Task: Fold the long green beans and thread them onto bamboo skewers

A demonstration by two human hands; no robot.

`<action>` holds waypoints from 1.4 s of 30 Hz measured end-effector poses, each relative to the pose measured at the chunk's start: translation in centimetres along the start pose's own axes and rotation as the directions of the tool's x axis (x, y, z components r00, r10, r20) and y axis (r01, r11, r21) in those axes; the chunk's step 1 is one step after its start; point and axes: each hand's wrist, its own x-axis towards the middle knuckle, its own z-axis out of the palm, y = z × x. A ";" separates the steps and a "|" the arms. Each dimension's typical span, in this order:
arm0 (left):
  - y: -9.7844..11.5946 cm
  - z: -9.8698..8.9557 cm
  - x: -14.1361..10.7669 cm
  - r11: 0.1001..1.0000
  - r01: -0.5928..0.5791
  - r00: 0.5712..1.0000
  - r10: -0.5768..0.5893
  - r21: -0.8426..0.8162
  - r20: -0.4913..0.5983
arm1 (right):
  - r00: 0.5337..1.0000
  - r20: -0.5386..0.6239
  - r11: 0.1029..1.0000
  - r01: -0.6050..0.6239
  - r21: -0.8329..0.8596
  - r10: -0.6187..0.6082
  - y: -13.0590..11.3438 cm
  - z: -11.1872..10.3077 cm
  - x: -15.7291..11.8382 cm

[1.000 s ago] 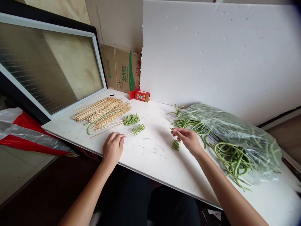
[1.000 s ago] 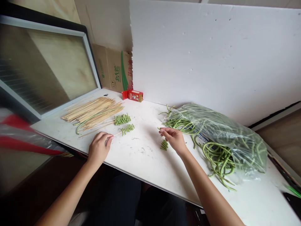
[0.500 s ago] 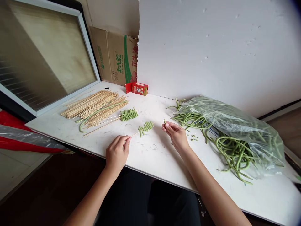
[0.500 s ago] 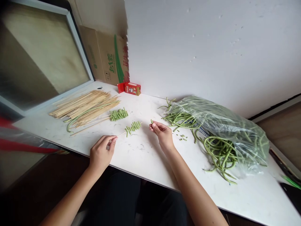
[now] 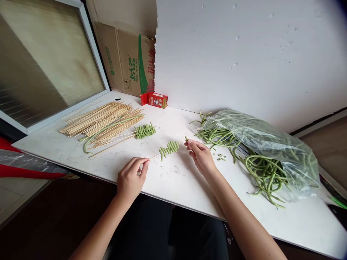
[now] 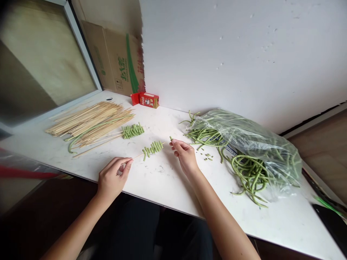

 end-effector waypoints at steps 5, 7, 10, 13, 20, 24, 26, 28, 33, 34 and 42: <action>0.1 -0.1 0.1 1.000 -0.024 1.000 0.024 -0.002 -0.003 | 0.997 0.071 0.998 -0.041 0.038 0.038 0.1 0.1 0.0; 0.2 -0.1 0.1 1.000 -0.026 1.000 0.026 0.001 -0.002 | 0.994 0.098 0.998 -0.054 0.045 0.049 0.2 0.2 0.0; 0.2 -0.1 0.2 1.000 -0.029 1.000 0.029 0.007 -0.005 | 0.990 0.126 0.997 -0.067 0.047 0.061 0.4 0.3 0.0; 0.2 -0.2 0.2 0.999 -0.032 0.999 0.032 0.004 -0.001 | 0.987 0.142 0.996 -0.077 0.051 0.070 0.5 0.4 -0.1; 0.3 -0.4 0.3 1.000 -0.029 1.000 0.029 0.008 0.007 | 0.974 0.212 0.994 -0.096 0.059 0.082 0.4 0.5 -0.4; 0.4 -0.3 0.4 1.000 -0.026 1.000 0.026 0.011 0.008 | 0.967 0.233 0.989 -0.123 0.081 0.102 0.4 0.3 -0.4; 0.4 -0.3 0.4 1.000 -0.023 1.000 0.023 0.010 0.010 | 0.964 0.242 0.987 -0.132 0.093 0.106 0.4 0.3 -0.4; 0.4 -0.3 0.3 1.000 -0.021 1.000 0.021 0.008 0.009 | 0.963 0.244 0.985 -0.139 0.104 0.111 0.3 0.2 -0.4; 0.3 -0.3 0.2 1.000 -0.018 1.000 0.017 0.009 0.010 | 0.965 0.227 0.982 -0.156 0.110 0.128 0.1 0.3 -0.4; 0.3 -0.3 0.2 1.000 -0.018 1.000 0.018 0.010 0.009 | 0.966 0.224 0.981 -0.159 0.107 0.132 0.1 0.3 -0.5; 0.4 -0.3 0.3 1.000 -0.018 1.000 0.018 0.009 0.006 | 0.956 0.237 0.974 -0.202 0.102 0.174 0.1 0.4 -0.6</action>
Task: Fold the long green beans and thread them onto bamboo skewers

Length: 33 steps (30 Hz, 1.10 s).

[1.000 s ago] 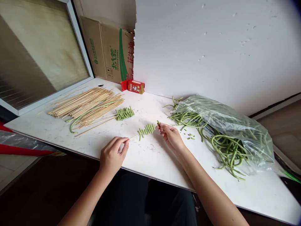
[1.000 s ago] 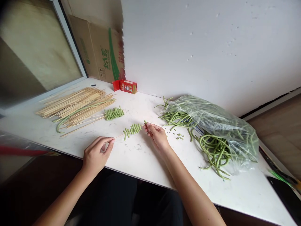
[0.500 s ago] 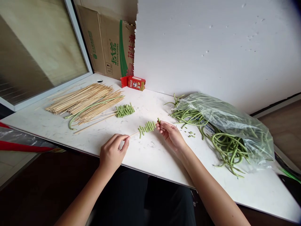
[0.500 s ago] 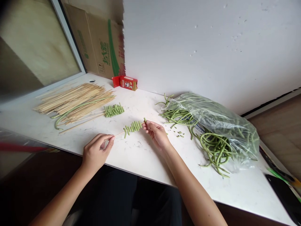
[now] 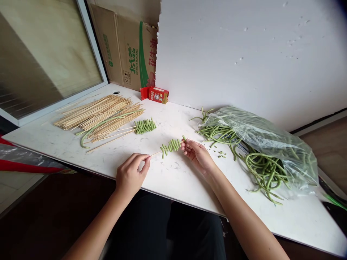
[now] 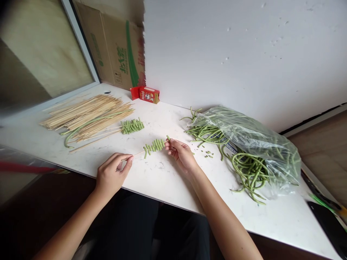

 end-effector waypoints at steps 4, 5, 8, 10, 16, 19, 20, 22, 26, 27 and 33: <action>-0.1 0.1 0.0 1.000 0.007 1.000 -0.007 0.002 0.002 | 1.000 0.011 1.000 -0.006 0.003 0.006 0.0 -0.1 0.0; -0.1 0.1 0.0 1.000 0.006 1.000 -0.006 0.003 0.002 | 1.000 0.015 1.000 -0.007 0.002 0.007 0.0 -0.1 0.0; -0.1 0.1 0.0 1.000 0.002 1.000 -0.002 0.005 -0.004 | 1.000 0.015 1.000 -0.003 -0.001 0.003 0.0 -0.1 0.0; -0.1 0.0 -0.1 1.000 0.001 1.000 -0.001 0.005 -0.007 | 1.000 0.003 1.000 0.006 -0.008 -0.006 0.1 -0.1 0.0; -0.2 0.1 -0.2 1.000 0.012 1.000 -0.012 0.005 -0.006 | 1.000 0.010 0.999 0.014 -0.034 -0.014 0.1 -0.4 0.1; -0.2 0.2 -0.2 1.000 0.015 1.000 -0.015 0.000 -0.009 | 1.000 0.020 0.999 0.008 -0.032 -0.008 0.1 -0.5 0.2; -0.2 0.1 -0.2 1.000 0.015 1.000 -0.015 -0.001 -0.009 | 1.000 0.031 1.000 0.008 -0.022 -0.007 0.1 -0.5 0.2; -0.2 0.1 -0.2 1.000 0.017 1.000 -0.017 -0.001 -0.012 | 0.998 0.058 1.000 0.009 -0.001 -0.009 0.1 -0.5 0.3; -0.1 0.1 -0.1 1.000 0.019 1.000 -0.019 -0.009 -0.015 | 0.998 0.066 1.000 0.016 -0.007 -0.015 0.1 -0.7 0.3; -0.1 0.1 -0.1 1.000 0.019 1.000 -0.020 -0.011 -0.016 | 0.998 0.062 1.000 0.014 -0.015 -0.013 0.2 -0.7 0.3; -0.1 0.1 -0.1 1.000 0.018 1.000 -0.018 -0.003 -0.014 | 0.998 0.055 1.000 0.010 -0.023 -0.009 0.3 -1.0 0.6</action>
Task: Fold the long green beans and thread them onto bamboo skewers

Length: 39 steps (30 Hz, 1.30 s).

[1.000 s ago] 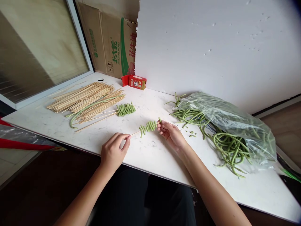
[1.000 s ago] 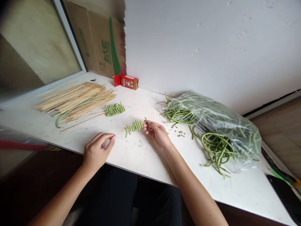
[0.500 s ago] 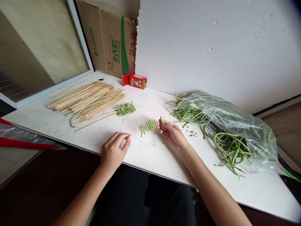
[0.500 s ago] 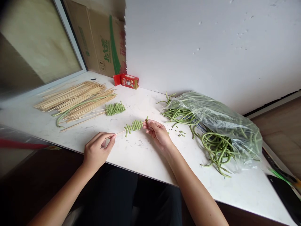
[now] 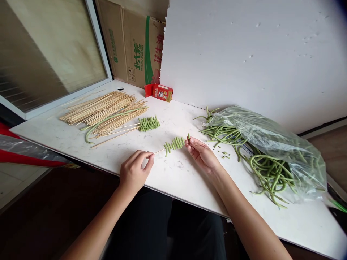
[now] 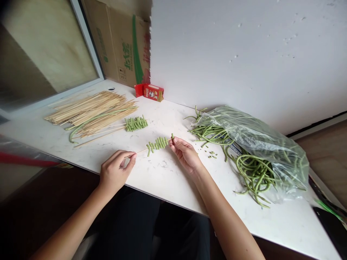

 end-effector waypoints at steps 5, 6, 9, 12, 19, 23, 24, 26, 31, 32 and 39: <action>0.0 0.0 0.0 1.000 0.001 1.000 -0.001 -0.008 0.002 | 1.000 0.006 1.000 0.000 0.008 0.000 -0.1 0.2 -0.1; 0.0 0.0 0.0 1.000 0.002 1.000 -0.002 -0.008 0.004 | 1.000 0.005 1.000 -0.002 0.006 0.002 -0.2 0.2 -0.1; 0.0 0.0 0.1 1.000 0.002 1.000 -0.002 -0.003 0.005 | 1.000 0.000 1.000 -0.003 0.013 0.003 -0.2 0.4 -0.2; 0.0 0.0 0.1 1.000 -0.003 1.000 0.003 0.001 0.002 | 1.000 -0.011 1.000 -0.003 0.014 0.003 -0.2 0.4 -0.1; 0.0 0.0 0.1 1.000 -0.008 1.000 0.008 -0.004 0.008 | 1.000 -0.019 1.000 -0.015 0.020 0.016 -0.2 0.3 -0.1; -0.1 -0.1 0.1 1.000 -0.013 1.000 0.013 -0.016 0.019 | 0.999 -0.043 1.000 -0.007 -0.019 0.006 0.0 0.2 0.0; -0.1 -0.1 0.1 1.000 -0.015 1.000 0.015 -0.020 0.022 | 0.999 -0.053 1.000 -0.003 -0.026 0.002 0.0 0.1 0.0; -0.1 -0.1 0.1 0.999 -0.017 1.000 0.018 -0.028 0.022 | 0.998 -0.070 0.999 0.004 -0.033 -0.007 0.2 0.1 0.1; -0.1 -0.1 0.1 0.999 -0.020 1.000 0.020 -0.040 0.015 | 0.996 -0.086 0.999 0.032 -0.042 -0.036 0.2 0.4 0.0; -0.1 -0.1 0.2 0.999 -0.022 1.000 0.022 -0.042 0.016 | 0.995 -0.091 0.998 0.035 -0.043 -0.039 0.2 0.5 0.0; -0.2 -0.1 0.3 0.998 -0.043 0.999 0.044 -0.046 0.012 | 0.994 -0.110 0.999 0.024 -0.042 -0.028 0.0 0.9 -0.2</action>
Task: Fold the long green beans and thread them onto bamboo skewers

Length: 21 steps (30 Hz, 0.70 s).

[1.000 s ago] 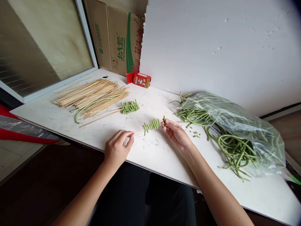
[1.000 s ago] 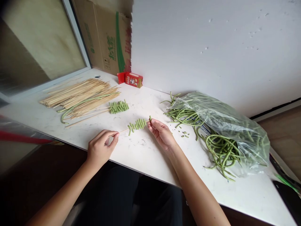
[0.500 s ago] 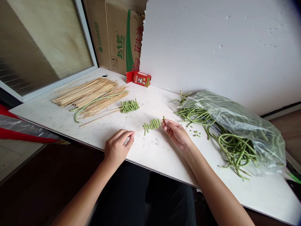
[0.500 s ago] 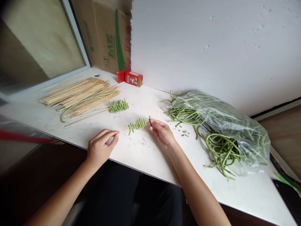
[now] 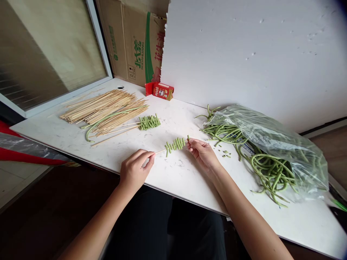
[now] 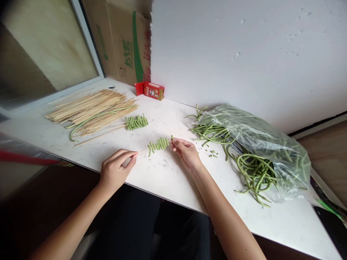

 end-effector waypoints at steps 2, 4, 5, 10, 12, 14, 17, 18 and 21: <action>0.0 0.0 0.0 1.000 -0.001 1.000 0.001 -0.001 -0.001 | 1.000 0.001 1.000 0.004 -0.008 -0.004 0.1 0.0 0.1; 0.0 -0.1 0.0 1.000 -0.002 1.000 0.002 -0.002 -0.002 | 1.000 -0.003 1.000 0.009 -0.019 -0.009 0.2 -0.1 0.1; 0.0 -0.1 0.0 1.000 -0.003 1.000 0.003 -0.003 -0.002 | 1.000 -0.006 1.000 0.011 -0.024 -0.011 0.3 -0.1 0.1; -0.1 0.0 0.0 1.000 -0.003 1.000 0.003 -0.011 0.001 | 1.000 -0.007 0.999 0.025 -0.032 -0.025 0.4 0.0 0.0; -0.1 0.0 0.0 1.000 -0.005 1.000 0.005 -0.016 -0.001 | 1.000 -0.003 0.999 0.023 -0.033 -0.023 0.5 0.0 0.0; 0.0 0.0 0.0 1.000 -0.005 1.000 0.005 -0.020 -0.002 | 1.000 -0.002 0.999 0.014 -0.036 -0.014 0.5 -0.1 0.0; 0.0 -0.1 -0.1 1.000 -0.004 1.000 0.004 -0.021 -0.003 | 1.000 -0.007 0.999 0.004 -0.039 -0.004 0.7 -0.2 0.0; 0.0 -0.1 -0.1 1.000 -0.004 1.000 0.004 -0.019 -0.003 | 1.000 -0.008 0.999 0.003 -0.037 -0.003 0.7 -0.2 0.0; 0.0 -0.1 -0.1 1.000 -0.007 1.000 0.007 -0.018 0.001 | 1.000 -0.010 1.000 0.002 -0.030 -0.002 0.9 -0.2 0.1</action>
